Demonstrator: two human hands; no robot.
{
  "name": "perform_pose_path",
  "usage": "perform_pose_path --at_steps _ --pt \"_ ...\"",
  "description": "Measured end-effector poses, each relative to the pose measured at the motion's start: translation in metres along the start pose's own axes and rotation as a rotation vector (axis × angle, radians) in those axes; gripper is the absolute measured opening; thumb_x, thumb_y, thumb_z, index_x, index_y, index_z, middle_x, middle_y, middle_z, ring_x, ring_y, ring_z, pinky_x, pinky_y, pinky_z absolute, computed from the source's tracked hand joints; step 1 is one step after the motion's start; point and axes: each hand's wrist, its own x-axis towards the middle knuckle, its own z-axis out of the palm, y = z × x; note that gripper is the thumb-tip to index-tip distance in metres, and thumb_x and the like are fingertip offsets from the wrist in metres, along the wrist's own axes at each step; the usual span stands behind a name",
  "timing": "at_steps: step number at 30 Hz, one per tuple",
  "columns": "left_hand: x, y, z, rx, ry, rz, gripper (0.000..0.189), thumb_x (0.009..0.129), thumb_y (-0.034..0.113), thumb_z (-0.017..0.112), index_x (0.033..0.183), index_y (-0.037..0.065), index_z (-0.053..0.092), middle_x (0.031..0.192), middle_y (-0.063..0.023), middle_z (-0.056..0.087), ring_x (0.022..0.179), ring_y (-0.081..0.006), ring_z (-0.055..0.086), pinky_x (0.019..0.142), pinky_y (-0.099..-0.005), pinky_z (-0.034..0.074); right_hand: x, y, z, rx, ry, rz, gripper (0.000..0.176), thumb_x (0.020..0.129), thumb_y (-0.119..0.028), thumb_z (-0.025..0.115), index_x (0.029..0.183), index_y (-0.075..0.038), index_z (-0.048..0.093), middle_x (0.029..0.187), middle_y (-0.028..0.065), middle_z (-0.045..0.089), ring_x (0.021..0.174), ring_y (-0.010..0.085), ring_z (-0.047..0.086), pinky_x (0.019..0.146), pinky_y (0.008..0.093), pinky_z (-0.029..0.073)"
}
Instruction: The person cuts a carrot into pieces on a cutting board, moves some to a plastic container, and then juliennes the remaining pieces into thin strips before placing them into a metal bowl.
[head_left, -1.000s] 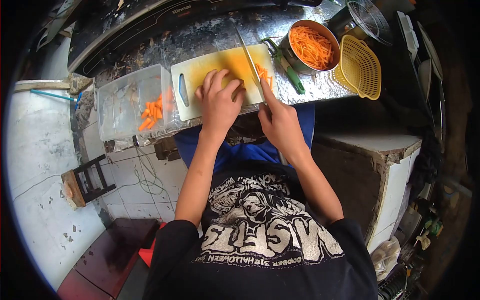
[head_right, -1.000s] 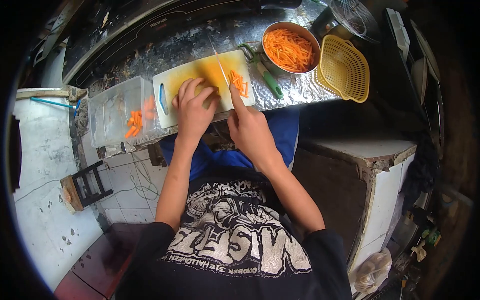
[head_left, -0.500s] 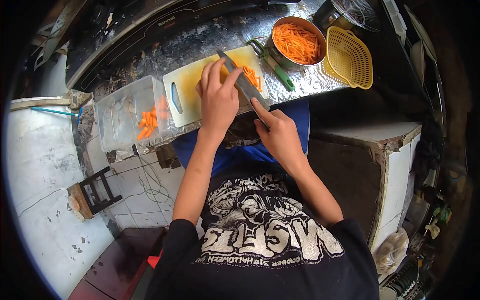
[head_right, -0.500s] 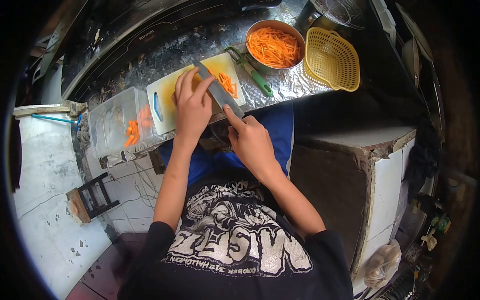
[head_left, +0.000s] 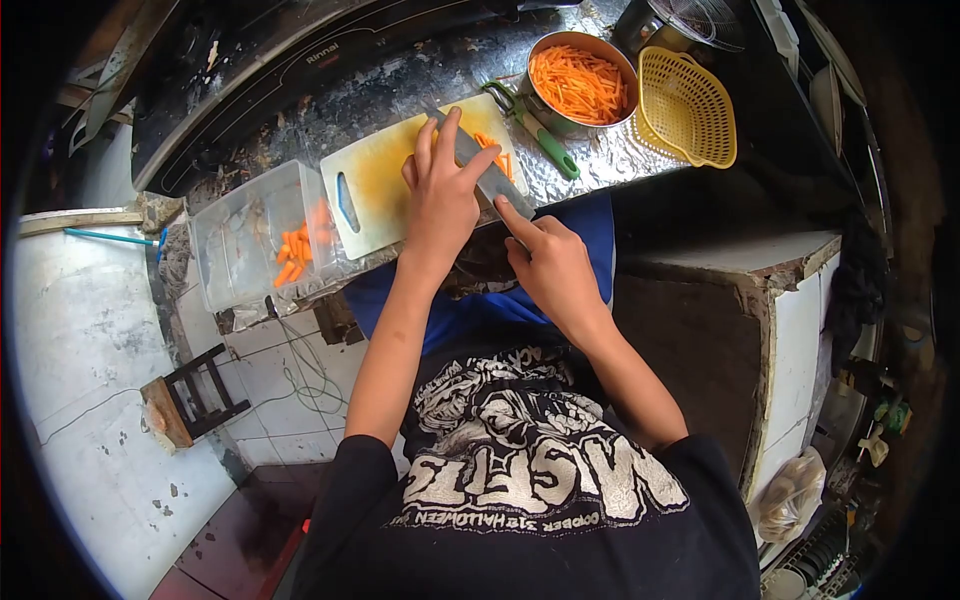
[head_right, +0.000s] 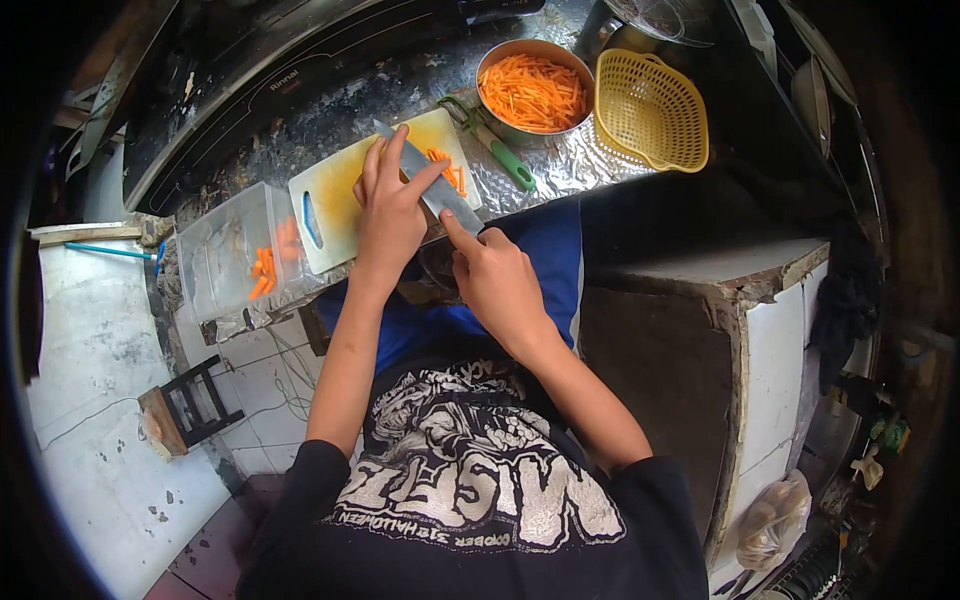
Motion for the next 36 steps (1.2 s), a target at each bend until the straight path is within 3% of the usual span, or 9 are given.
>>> perform_pose_path --at_steps 6,9,12,16,23,26,28,32,36 --pt "-0.001 -0.007 -0.011 -0.030 0.170 -0.127 0.052 0.083 -0.004 0.057 0.131 0.013 0.064 0.150 -0.0181 0.045 0.140 -0.0378 0.039 0.109 -0.0532 0.035 0.004 -0.002 -0.003 0.221 0.067 -0.006 0.048 0.092 -0.006 0.061 0.141 -0.005 0.056 0.079 0.0258 0.062 0.070 0.0426 0.065 0.068 0.0470 0.053" --pt "-0.009 -0.020 0.004 0.118 0.084 -0.336 0.048 0.093 0.012 0.054 0.138 -0.003 0.053 0.152 -0.0203 0.046 0.145 -0.0355 0.037 0.111 -0.0537 0.034 0.005 -0.008 -0.014 0.350 0.053 0.190 0.048 0.095 -0.007 0.058 0.142 0.000 0.052 0.078 0.0298 0.061 0.069 0.0410 0.065 0.067 0.0427 0.051" --pt "-0.006 -0.019 0.023 0.130 -0.030 -0.227 0.049 0.093 0.013 0.053 0.141 -0.001 0.053 0.154 -0.0186 0.045 0.147 -0.0330 0.037 0.113 -0.0527 0.030 0.005 0.001 -0.019 0.345 0.045 0.234 0.050 0.096 -0.007 0.056 0.144 0.000 0.049 0.077 0.0299 0.059 0.066 0.0387 0.064 0.064 0.0396 0.050" --pt "-0.004 0.003 0.029 0.035 -0.056 -0.209 0.053 0.088 0.008 0.055 0.141 -0.002 0.052 0.152 -0.0195 0.048 0.145 -0.0312 0.039 0.113 -0.0498 0.030 -0.002 0.016 -0.020 0.374 0.059 0.308 0.049 0.097 -0.009 0.060 0.144 -0.001 0.051 0.068 0.0186 0.057 0.057 0.0133 0.054 0.057 0.0300 0.047" --pt "-0.021 0.008 -0.046 -0.321 0.167 -0.215 0.039 0.093 0.006 0.059 0.131 0.001 0.062 0.140 -0.0205 0.059 0.124 -0.0366 0.060 0.104 -0.0448 0.044 -0.008 0.021 -0.017 0.490 0.004 0.393 0.054 0.102 -0.012 0.057 0.154 -0.009 0.043 0.079 0.0007 0.061 0.060 0.0046 0.052 0.053 0.0225 0.045" --pt "-0.040 -0.024 -0.107 -0.222 0.327 -0.364 0.026 0.093 0.005 0.061 0.117 0.001 0.069 0.119 -0.0133 0.070 0.109 -0.0269 0.067 0.085 -0.0373 0.056 -0.006 0.019 -0.016 0.504 -0.028 0.359 0.054 0.103 -0.011 0.056 0.154 -0.007 0.042 0.078 0.0009 0.060 0.059 0.0045 0.051 0.051 0.0226 0.044" --pt "-0.051 -0.065 -0.140 -0.152 0.234 -0.602 0.026 0.091 0.005 0.063 0.116 0.003 0.071 0.112 -0.0128 0.071 0.101 -0.0250 0.069 0.083 -0.0353 0.056 -0.003 0.014 -0.014 0.532 -0.041 0.353 0.053 0.103 -0.010 0.055 0.154 -0.006 0.041 0.078 0.0011 0.059 0.058 0.0043 0.050 0.050 0.0224 0.043" --pt "-0.074 -0.139 -0.157 0.104 -0.181 -0.538 0.031 0.086 0.009 0.068 0.116 0.000 0.070 0.116 -0.0156 0.069 0.105 -0.0325 0.067 0.093 -0.0376 0.051 0.001 0.008 -0.011 0.544 -0.051 0.296 0.052 0.101 -0.008 0.054 0.152 -0.007 0.045 0.073 0.0017 0.061 0.057 0.0042 0.051 0.051 0.0231 0.043" --pt "-0.067 -0.144 -0.141 0.026 -0.318 -0.535 0.029 0.082 0.010 0.072 0.108 -0.003 0.072 0.113 -0.0159 0.069 0.103 -0.0344 0.066 0.093 -0.0393 0.051 0.002 0.005 -0.010 0.517 -0.052 0.259 0.052 0.101 -0.007 0.054 0.153 -0.007 0.044 0.074 0.0016 0.061 0.057 0.0044 0.051 0.051 0.0234 0.043"
